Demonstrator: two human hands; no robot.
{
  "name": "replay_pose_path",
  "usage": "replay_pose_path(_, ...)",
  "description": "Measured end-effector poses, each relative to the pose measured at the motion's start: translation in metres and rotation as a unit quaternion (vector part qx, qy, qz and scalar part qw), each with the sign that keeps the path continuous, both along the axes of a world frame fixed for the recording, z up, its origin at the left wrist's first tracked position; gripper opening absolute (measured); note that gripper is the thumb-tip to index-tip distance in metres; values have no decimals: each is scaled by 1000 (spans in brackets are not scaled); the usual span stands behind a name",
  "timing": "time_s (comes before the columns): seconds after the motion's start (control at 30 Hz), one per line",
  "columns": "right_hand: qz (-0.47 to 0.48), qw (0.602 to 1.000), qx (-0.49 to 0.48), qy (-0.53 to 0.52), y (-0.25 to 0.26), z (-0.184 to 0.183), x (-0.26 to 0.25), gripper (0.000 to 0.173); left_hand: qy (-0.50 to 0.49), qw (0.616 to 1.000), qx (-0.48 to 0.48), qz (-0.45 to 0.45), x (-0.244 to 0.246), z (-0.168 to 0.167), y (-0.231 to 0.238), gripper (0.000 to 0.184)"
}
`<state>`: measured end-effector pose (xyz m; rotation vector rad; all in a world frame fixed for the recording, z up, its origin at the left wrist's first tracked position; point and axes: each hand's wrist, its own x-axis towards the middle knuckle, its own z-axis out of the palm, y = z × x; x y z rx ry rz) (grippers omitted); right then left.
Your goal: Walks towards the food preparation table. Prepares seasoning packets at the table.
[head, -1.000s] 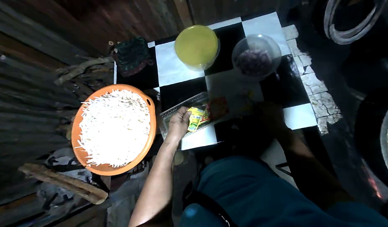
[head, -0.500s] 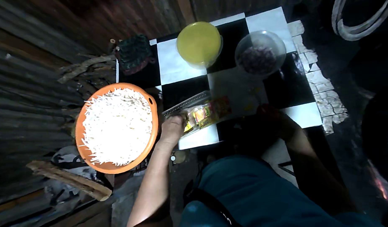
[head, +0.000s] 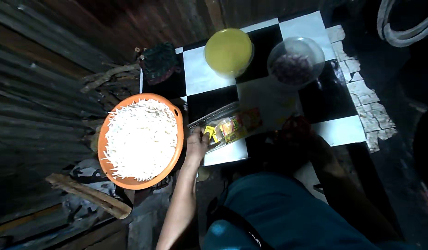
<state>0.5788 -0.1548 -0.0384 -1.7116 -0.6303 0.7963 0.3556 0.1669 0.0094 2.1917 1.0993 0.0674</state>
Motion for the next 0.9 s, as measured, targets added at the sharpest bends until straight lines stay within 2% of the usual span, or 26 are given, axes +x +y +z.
replay_pose_path(0.03,8,997,44,60,4,0,0,27,-77,994,-65,31,-2,-1,-2,22)
replay_pose_path(0.1,34,970,146,189,19,0,1,15,-202,956,-198,79,-4,-3,-9,18)
replay_pose_path(0.13,50,954,178,235,25,5,0,20,-238,936,-240,95,-4,-3,-14,19)
replay_pose_path(0.23,54,961,132,237,42,38,-10,24,-293,904,-292,103,0,-2,-29,15)
replay_pose_path(0.27,51,961,132,237,47,33,-10,23,-303,898,-305,89,2,-1,-35,15)
replay_pose_path(0.33,58,977,111,172,57,30,-15,30,-310,890,-331,46,8,3,-51,14)
replay_pose_path(0.4,58,991,56,105,68,44,-26,35,-280,904,-321,-9,15,3,-66,14)
replay_pose_path(0.5,41,997,29,57,84,50,-42,49,-187,951,-227,-99,23,3,-81,23)
replay_pose_path(0.57,37,998,35,22,89,45,-46,47,-154,964,-183,-119,26,8,-87,24)
replay_pose_path(0.63,32,999,38,10,90,43,-47,50,-160,966,-159,-127,27,10,-88,23)
replay_pose_path(0.7,28,999,42,5,90,41,-48,55,-149,969,-146,-133,27,13,-88,25)
replay_pose_path(0.8,32,998,44,-24,90,38,-47,50,-143,969,-157,-122,30,16,-92,25)
replay_pose_path(0.87,1,998,56,-11,91,36,-52,50,-199,953,-218,-60,33,13,-96,19)
replay_pose_path(0.9,-17,998,61,4,92,35,-56,51,-242,933,-267,-12,34,10,-99,16)
